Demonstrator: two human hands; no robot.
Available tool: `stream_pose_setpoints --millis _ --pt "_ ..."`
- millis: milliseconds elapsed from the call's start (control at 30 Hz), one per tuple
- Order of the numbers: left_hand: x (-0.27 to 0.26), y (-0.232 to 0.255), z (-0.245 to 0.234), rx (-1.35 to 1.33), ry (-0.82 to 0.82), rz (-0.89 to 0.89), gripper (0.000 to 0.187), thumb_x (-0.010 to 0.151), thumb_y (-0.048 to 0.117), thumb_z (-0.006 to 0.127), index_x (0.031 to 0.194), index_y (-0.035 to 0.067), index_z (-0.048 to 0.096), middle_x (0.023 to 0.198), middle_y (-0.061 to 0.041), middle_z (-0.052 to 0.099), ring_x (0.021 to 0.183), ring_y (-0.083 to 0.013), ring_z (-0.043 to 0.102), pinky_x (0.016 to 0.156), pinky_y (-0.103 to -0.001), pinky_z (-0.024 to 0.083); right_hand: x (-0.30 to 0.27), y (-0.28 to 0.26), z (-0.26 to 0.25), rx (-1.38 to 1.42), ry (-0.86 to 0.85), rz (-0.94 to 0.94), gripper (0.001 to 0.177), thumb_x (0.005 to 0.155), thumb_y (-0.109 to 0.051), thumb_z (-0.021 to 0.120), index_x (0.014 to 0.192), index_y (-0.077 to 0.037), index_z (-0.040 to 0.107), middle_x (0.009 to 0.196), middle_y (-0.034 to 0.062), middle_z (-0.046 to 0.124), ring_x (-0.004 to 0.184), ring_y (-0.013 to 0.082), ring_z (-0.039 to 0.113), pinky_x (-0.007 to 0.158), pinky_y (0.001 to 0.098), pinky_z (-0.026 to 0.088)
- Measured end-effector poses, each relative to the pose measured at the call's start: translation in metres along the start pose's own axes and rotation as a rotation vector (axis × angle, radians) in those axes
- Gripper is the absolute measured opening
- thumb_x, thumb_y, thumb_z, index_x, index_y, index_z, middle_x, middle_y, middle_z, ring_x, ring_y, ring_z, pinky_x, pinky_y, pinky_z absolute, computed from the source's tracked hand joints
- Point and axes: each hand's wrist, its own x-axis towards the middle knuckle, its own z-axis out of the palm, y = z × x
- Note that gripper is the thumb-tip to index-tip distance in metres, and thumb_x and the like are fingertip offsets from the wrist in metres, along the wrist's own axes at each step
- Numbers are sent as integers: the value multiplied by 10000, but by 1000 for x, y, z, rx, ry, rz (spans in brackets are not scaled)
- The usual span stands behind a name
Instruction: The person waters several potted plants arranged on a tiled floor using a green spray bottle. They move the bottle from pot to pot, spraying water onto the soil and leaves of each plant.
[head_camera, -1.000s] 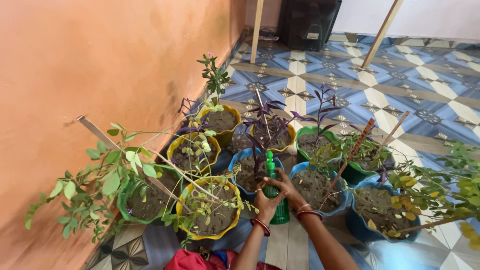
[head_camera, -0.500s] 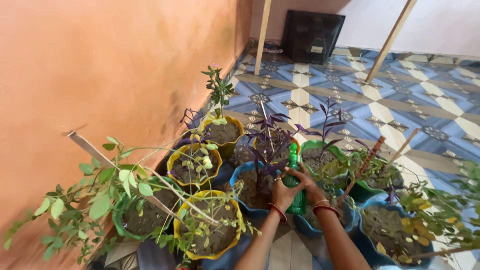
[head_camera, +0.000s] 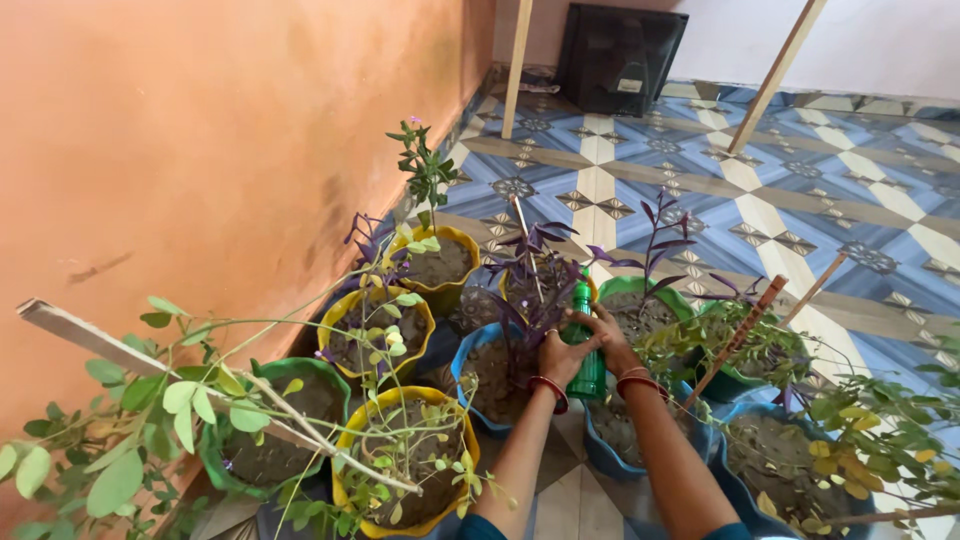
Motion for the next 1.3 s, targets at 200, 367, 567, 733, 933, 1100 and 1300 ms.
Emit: stream_pose_setpoints --millis 200,367,567,733,933,1100,1300 --pt "-5 4 -3 -53 41 8 1001 560 625 925 1237 -50 630 1134 -192 737 1048 -264 736 904 -367 566 14 -13 10 653 142 563 514 885 -158 710 1338 28 552 1226 260 629 1092 339 674 931 415 546" --pt "-13 12 -10 -185 29 10 968 554 609 919 1234 -28 655 1139 -159 755 1040 -237 744 908 -359 570 15 -19 14 606 128 522 495 877 -171 720 1298 47 580 1232 196 631 1112 287 668 945 397 537" --pt "-19 21 -13 -147 56 -16 990 553 622 920 1250 -23 640 1156 -166 740 1064 -255 734 911 -365 565 10 -3 8 413 -59 156 587 945 -450 651 1261 39 731 1365 153 437 1286 278 592 1102 372 481" --pt "-23 24 -16 -157 49 -19 1001 566 644 906 1255 -28 629 1168 -169 737 1076 -266 735 908 -371 572 11 3 9 309 -36 233 904 786 -724 659 1256 47 698 1396 210 413 1317 386 548 1110 455 448" --pt "-24 26 -18 -167 61 -22 958 547 639 904 1193 -31 674 1105 -169 767 1021 -271 759 893 -369 577 5 4 3 -41 -139 9 664 995 -570 399 1388 -130 704 1536 253 377 1394 395 432 1146 411 359" --pt "-23 23 -12 -115 95 -52 971 542 637 916 1195 -38 668 1117 -190 752 1036 -286 745 898 -381 571 10 7 7 121 -97 266 446 927 -307 571 1284 -90 729 1525 240 385 1383 391 480 1144 419 399" --pt "2 21 -13 -147 69 -39 1024 525 654 913 1234 -34 641 1158 -177 741 1071 -273 736 922 -376 567 27 7 3 -123 -85 200 430 900 -196 539 1269 -102 741 1509 220 422 1392 372 454 1157 390 365"
